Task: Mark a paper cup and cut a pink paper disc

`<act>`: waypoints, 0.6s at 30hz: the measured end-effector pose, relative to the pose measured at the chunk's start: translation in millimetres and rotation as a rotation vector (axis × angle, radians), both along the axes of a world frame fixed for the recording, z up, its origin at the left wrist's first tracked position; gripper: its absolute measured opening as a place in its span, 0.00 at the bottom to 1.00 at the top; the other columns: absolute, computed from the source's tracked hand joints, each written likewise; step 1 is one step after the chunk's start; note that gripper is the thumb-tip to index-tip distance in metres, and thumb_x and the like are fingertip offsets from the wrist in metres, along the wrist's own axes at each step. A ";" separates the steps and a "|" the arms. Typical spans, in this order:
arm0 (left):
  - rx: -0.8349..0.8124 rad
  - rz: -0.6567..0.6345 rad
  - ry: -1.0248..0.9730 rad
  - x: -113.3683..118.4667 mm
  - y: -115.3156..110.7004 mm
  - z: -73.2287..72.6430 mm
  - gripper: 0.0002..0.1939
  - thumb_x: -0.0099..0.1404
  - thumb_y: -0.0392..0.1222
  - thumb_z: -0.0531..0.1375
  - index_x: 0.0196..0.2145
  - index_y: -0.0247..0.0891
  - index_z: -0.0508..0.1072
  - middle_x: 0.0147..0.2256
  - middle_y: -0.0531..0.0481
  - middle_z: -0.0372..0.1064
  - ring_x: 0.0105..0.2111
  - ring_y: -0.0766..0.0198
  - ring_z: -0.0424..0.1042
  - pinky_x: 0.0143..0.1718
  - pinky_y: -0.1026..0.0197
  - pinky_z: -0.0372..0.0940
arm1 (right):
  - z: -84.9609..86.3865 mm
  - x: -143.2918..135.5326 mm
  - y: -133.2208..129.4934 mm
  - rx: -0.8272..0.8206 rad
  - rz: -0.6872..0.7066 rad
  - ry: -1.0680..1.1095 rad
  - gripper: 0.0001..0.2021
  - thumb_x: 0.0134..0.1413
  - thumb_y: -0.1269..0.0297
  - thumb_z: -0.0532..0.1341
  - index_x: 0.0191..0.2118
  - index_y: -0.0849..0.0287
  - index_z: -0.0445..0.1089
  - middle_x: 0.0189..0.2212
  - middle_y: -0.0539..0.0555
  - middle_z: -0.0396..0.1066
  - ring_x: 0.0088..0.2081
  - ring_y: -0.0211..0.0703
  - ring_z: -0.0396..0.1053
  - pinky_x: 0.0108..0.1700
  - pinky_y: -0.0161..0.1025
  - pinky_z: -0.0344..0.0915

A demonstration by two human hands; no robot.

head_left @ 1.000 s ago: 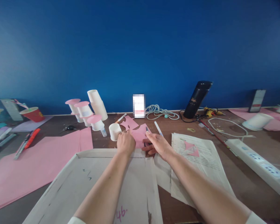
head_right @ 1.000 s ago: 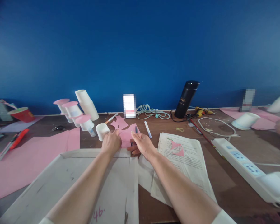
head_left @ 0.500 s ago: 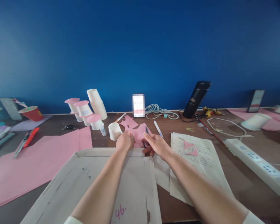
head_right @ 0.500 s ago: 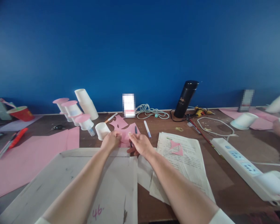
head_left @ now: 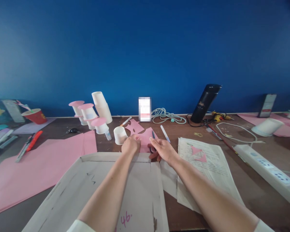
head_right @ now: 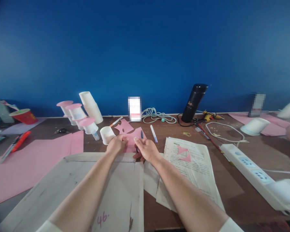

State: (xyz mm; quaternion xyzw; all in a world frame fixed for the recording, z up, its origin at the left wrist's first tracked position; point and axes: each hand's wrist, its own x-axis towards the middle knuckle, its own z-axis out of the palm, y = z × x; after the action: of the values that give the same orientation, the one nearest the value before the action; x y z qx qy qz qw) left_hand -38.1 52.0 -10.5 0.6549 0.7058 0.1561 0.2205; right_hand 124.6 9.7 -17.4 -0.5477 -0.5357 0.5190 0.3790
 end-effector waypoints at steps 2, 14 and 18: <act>-0.005 -0.017 0.000 0.0 0.5 0.4 0.19 0.63 0.48 0.53 0.49 0.43 0.70 0.50 0.43 0.71 0.49 0.53 0.69 0.46 0.56 0.61 | -0.5 0.3 0.3 -0.003 -0.003 -0.004 0.25 0.55 0.40 0.56 0.36 0.61 0.70 0.29 0.56 0.74 0.21 0.42 0.76 0.11 0.25 0.59; -0.050 -0.005 0.078 8.9 23.6 9.8 0.19 0.56 0.42 0.60 0.47 0.39 0.72 0.49 0.37 0.71 0.49 0.49 0.70 0.44 0.54 0.64 | 2.9 -0.3 -1.7 0.011 0.000 0.005 0.24 0.57 0.43 0.55 0.40 0.62 0.70 0.29 0.56 0.74 0.21 0.42 0.75 0.10 0.26 0.54; -0.081 0.020 0.119 16.3 35.4 15.8 0.23 0.46 0.34 0.66 0.43 0.33 0.74 0.47 0.30 0.72 0.48 0.43 0.71 0.41 0.53 0.66 | -0.5 -1.5 0.7 0.005 -0.006 -0.023 0.20 0.58 0.45 0.55 0.36 0.60 0.69 0.23 0.52 0.71 0.20 0.42 0.75 0.10 0.26 0.53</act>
State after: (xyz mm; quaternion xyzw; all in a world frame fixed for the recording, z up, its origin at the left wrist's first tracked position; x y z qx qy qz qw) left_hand -21.8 87.4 5.3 0.6465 0.7299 0.0901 0.2029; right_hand 123.1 10.4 -17.9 -0.5542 -0.5396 0.5104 0.3758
